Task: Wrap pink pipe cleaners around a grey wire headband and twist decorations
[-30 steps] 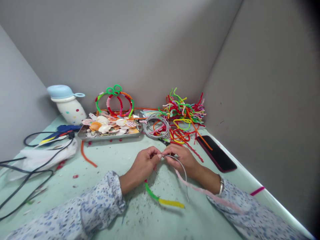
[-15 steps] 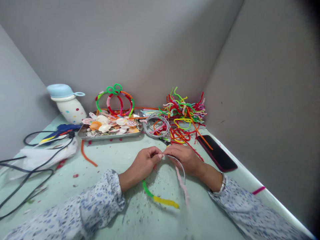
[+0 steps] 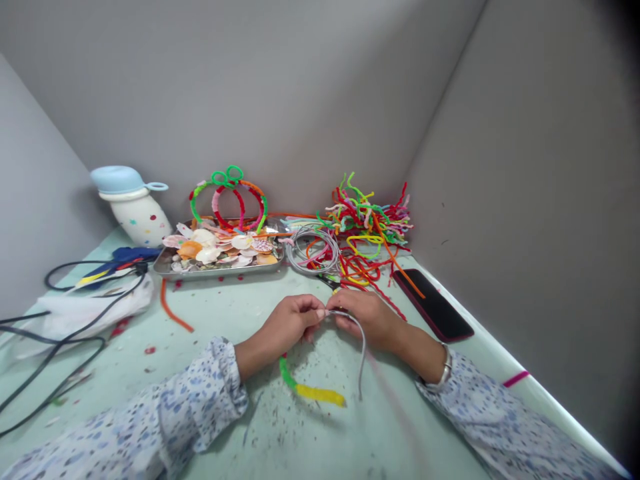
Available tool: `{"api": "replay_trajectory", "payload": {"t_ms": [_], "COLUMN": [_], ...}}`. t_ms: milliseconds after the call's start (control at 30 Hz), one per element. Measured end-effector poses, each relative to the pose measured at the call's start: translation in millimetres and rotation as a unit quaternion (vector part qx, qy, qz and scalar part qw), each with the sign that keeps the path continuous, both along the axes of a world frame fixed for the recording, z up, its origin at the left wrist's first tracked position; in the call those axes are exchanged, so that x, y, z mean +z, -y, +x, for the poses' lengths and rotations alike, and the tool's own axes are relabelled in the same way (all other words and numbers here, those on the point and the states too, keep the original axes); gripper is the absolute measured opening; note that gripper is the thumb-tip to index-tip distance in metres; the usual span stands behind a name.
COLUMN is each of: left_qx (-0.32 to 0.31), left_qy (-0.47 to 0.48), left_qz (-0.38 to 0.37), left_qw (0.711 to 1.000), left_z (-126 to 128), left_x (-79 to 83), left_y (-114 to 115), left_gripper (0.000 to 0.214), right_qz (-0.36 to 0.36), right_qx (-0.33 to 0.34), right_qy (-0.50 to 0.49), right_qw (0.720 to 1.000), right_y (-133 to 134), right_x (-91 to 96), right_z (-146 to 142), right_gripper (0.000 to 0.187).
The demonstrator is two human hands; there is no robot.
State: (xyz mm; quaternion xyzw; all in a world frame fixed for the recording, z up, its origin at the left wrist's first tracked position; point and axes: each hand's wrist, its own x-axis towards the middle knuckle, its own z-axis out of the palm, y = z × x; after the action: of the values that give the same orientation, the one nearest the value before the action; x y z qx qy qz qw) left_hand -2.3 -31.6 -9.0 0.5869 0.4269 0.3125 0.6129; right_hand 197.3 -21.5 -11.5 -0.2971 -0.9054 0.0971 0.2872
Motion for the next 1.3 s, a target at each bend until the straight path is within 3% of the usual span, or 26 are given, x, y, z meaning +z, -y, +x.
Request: {"api": "replay_trajectory", "payload": {"t_ms": [200, 633, 833, 933, 1000, 1167, 1300], "left_qx": [-0.038, 0.005, 0.074, 0.108, 0.120, 0.122, 0.110], "left_qy": [0.036, 0.027, 0.050, 0.046, 0.048, 0.060, 0.074], "left_qz": [-0.011, -0.063, -0.052, -0.028, -0.011, 0.003, 0.000], "left_qw": [0.999, 0.998, 0.995, 0.993, 0.992, 0.991, 0.991], "left_z": [0, 0, -1, -1, -1, -1, 0], "left_x": [-2.3, 1.2, 1.3, 1.8, 2.8, 3.6, 1.5], "left_y": [-1, -1, -5, -5, -4, -2, -1], "left_gripper": [0.014, 0.019, 0.019, 0.020, 0.019, 0.020, 0.016], "right_qz": [0.051, 0.106, 0.047, -0.042, -0.110, -0.213, -0.242], "right_qx": [-0.016, -0.039, -0.116, -0.221, -0.238, -0.215, -0.214], "right_qy": [-0.005, -0.028, -0.025, -0.090, -0.096, -0.082, -0.115], "right_qw": [0.999, 0.993, 0.992, 0.970, 0.960, 0.950, 0.939], "right_y": [-7, -10, -6, 6, 15, 20, 16], "right_x": [-6.1, -1.0, 33.0, 53.3, 59.7, 44.8, 27.5], "right_z": [5, 5, 9, 4, -2, -16, -21], "right_gripper": [0.021, 0.018, 0.029, 0.019, 0.022, 0.018, 0.016]}}
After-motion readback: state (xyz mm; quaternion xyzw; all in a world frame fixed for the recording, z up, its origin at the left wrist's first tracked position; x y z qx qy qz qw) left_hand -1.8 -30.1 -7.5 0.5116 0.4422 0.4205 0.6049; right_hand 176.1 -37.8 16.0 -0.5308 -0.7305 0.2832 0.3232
